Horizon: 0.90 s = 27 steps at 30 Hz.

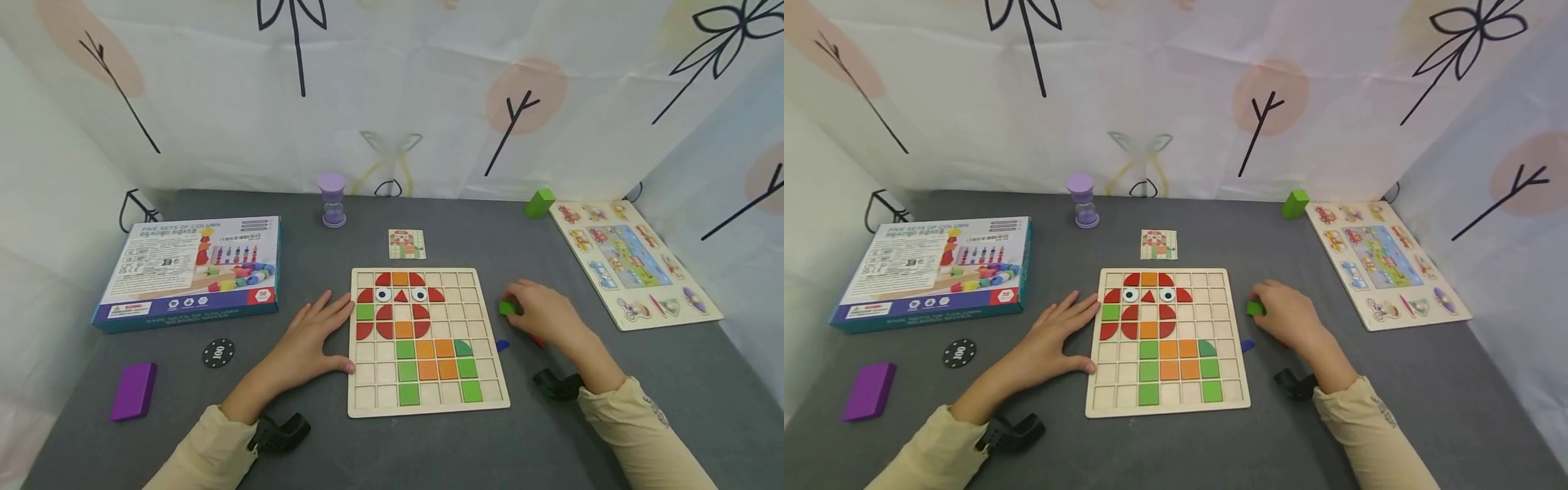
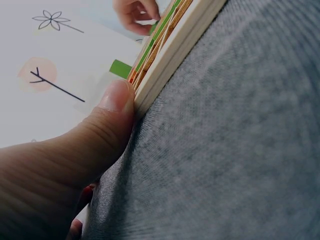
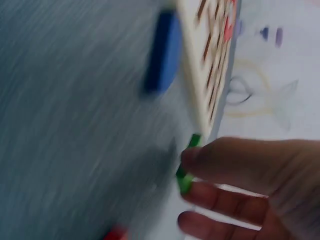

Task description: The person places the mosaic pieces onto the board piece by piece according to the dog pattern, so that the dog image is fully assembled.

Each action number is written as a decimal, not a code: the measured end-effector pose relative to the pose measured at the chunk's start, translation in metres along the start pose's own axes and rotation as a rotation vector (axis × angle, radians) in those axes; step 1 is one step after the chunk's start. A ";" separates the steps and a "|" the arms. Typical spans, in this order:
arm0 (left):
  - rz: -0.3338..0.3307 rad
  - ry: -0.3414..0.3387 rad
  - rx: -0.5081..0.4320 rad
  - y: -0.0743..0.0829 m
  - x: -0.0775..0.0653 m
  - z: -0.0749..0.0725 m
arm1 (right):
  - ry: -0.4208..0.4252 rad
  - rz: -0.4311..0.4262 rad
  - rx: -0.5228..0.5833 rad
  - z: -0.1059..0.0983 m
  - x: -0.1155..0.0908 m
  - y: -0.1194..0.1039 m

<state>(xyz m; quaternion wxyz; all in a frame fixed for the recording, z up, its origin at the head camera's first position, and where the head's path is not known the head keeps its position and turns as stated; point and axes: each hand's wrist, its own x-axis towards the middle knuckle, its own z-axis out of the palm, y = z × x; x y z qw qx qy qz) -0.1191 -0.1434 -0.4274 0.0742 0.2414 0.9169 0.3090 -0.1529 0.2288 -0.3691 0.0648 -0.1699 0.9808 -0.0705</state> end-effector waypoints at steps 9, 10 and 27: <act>0.012 0.018 -0.001 0.000 -0.002 0.000 | 0.026 -0.192 0.046 0.007 0.024 -0.064; 0.012 0.019 -0.002 0.001 -0.002 0.000 | 0.023 -0.201 0.032 0.008 0.027 -0.067; 0.018 0.018 0.001 0.001 -0.001 0.000 | 0.047 -0.191 -0.025 0.006 0.019 -0.071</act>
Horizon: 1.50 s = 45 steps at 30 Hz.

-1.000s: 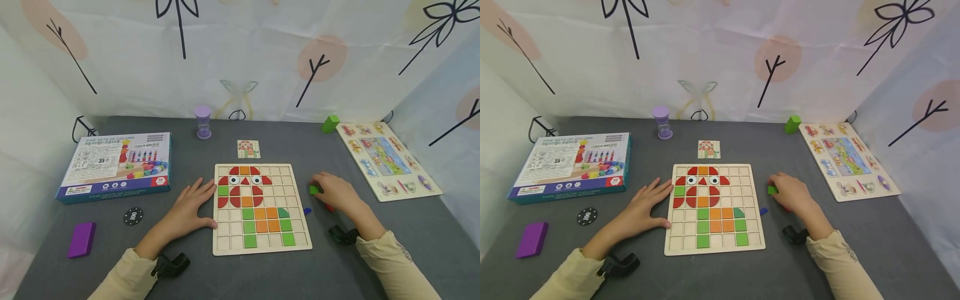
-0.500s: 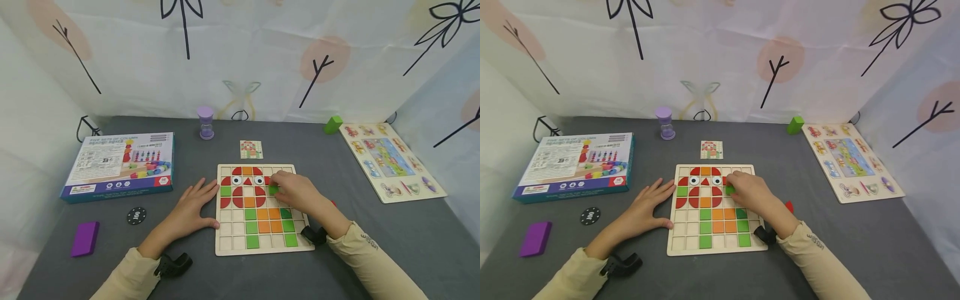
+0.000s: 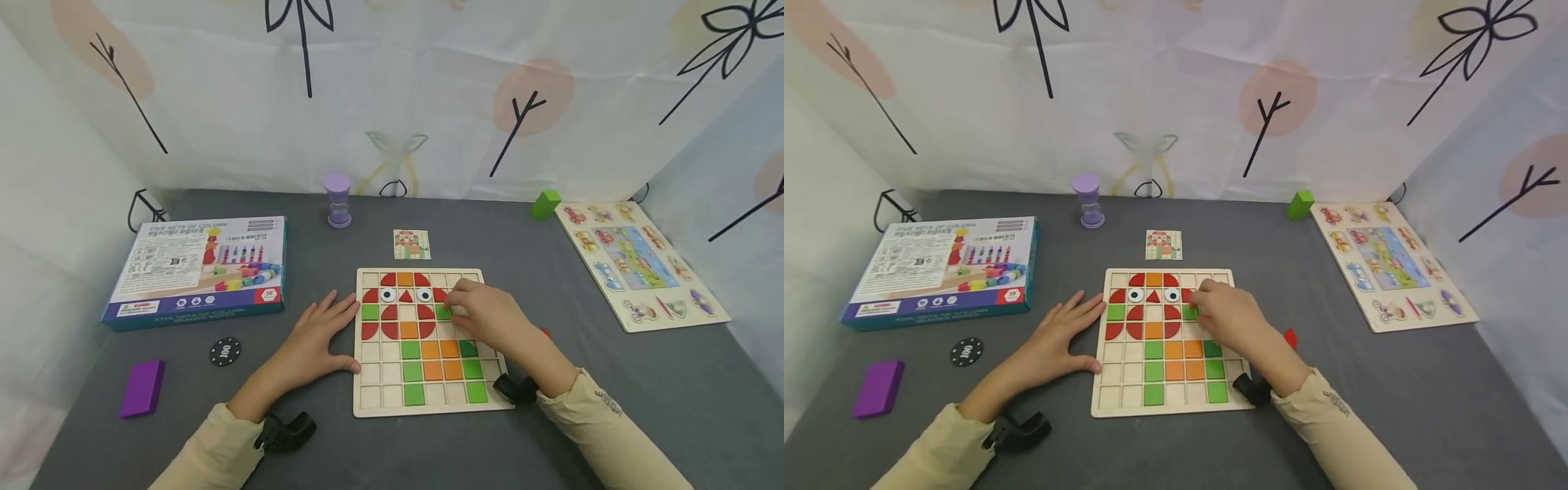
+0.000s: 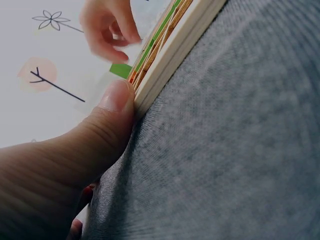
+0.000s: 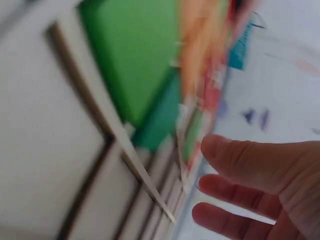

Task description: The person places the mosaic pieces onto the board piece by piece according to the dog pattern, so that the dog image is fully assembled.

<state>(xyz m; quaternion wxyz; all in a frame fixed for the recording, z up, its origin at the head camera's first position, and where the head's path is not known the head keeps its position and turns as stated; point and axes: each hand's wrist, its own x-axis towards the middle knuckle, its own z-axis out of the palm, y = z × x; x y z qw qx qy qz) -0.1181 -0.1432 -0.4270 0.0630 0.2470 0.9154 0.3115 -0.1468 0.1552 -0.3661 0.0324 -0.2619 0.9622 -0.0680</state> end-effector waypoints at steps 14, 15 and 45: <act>-0.013 0.005 0.004 -0.001 -0.001 -0.003 | -0.004 0.352 0.001 -0.012 -0.092 0.069; -0.015 0.004 0.004 -0.001 -0.001 -0.003 | -0.017 0.365 0.003 -0.011 -0.093 0.071; -0.016 -0.008 0.005 -0.001 0.001 0.001 | 0.084 0.327 0.058 0.008 -0.088 0.069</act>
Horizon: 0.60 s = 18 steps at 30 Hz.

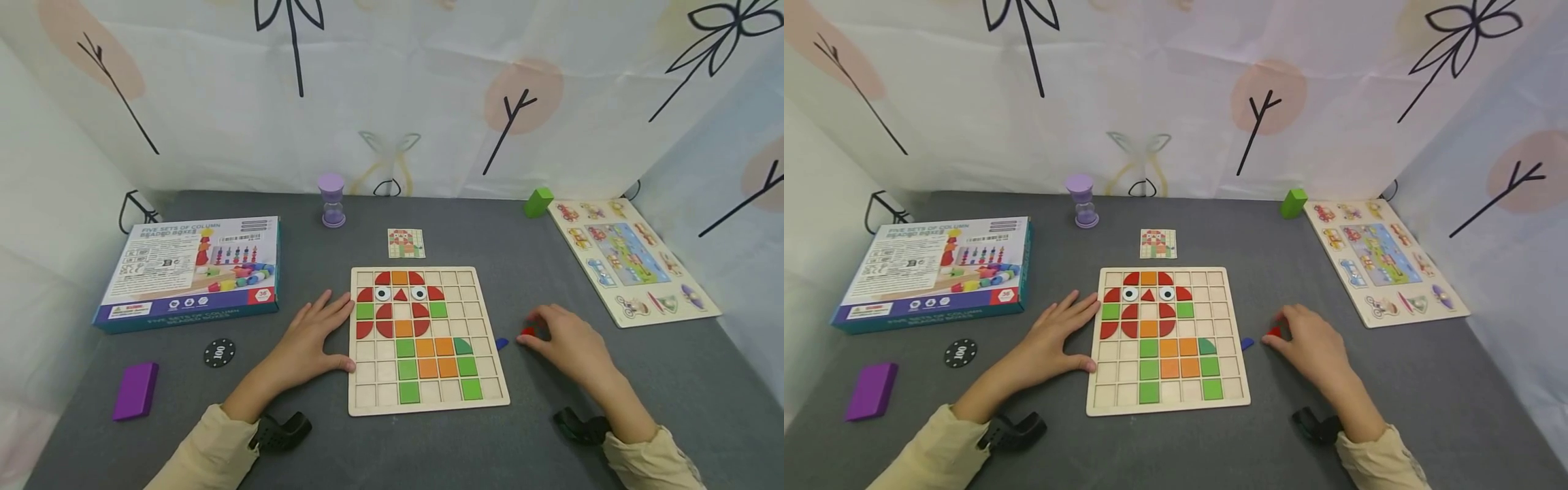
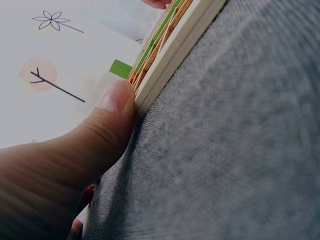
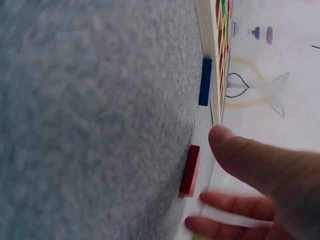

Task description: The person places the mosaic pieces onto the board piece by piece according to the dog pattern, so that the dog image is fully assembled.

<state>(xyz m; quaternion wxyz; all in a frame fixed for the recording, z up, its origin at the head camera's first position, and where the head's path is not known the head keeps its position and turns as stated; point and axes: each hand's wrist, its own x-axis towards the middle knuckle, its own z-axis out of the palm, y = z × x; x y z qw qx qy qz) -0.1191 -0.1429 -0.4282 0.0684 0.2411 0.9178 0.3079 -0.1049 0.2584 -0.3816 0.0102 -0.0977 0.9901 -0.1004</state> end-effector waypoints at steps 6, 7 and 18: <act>0.002 0.002 0.003 0.000 0.000 0.000 | -0.056 0.104 -0.005 -0.002 0.002 -0.007; 0.007 0.007 0.002 0.000 0.000 0.001 | -0.059 0.089 0.001 -0.002 0.002 -0.008; -0.006 -0.003 -0.002 0.000 0.000 0.000 | -0.017 -0.149 0.083 -0.001 0.016 -0.043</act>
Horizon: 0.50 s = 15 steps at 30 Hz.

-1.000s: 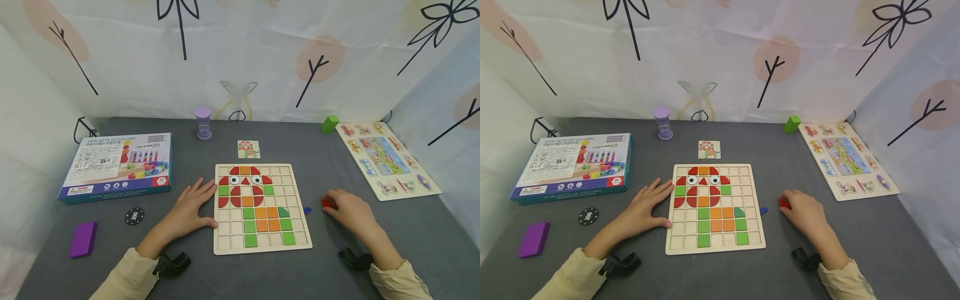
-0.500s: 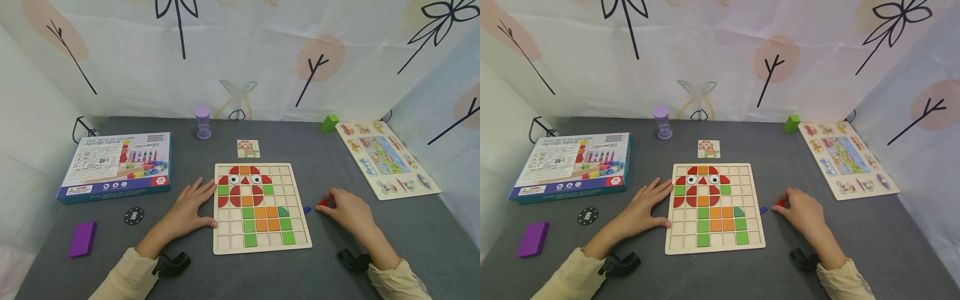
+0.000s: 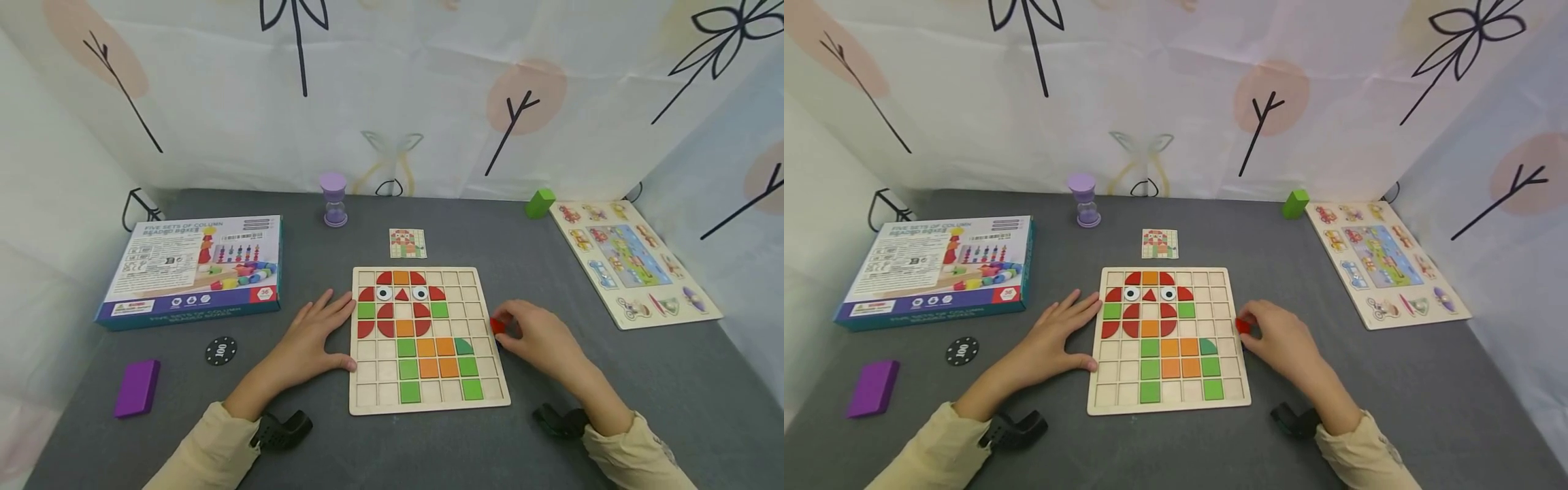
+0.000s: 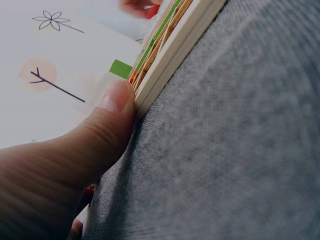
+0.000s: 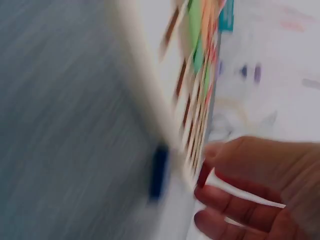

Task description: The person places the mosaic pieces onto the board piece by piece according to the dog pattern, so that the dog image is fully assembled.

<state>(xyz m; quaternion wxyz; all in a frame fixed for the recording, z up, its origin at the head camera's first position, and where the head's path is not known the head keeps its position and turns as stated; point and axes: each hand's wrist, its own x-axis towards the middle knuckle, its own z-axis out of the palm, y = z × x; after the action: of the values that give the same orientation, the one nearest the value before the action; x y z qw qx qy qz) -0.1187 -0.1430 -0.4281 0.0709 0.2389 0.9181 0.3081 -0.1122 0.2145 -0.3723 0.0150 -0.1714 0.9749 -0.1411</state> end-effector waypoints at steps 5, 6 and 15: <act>-0.001 0.003 0.001 -0.001 0.000 0.000 | -0.051 -0.139 0.019 0.010 0.022 -0.035; -0.001 0.004 0.000 -0.001 -0.001 0.000 | -0.065 -0.153 0.009 0.012 0.025 -0.041; 0.013 0.009 -0.004 -0.001 -0.001 0.000 | -0.049 -0.170 -0.086 0.023 0.039 -0.056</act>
<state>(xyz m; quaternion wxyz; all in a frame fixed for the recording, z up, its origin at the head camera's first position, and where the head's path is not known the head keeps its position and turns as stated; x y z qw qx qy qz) -0.1180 -0.1441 -0.4287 0.0651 0.2432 0.9162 0.3117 -0.1288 0.1446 -0.3783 0.0196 -0.2574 0.9614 -0.0955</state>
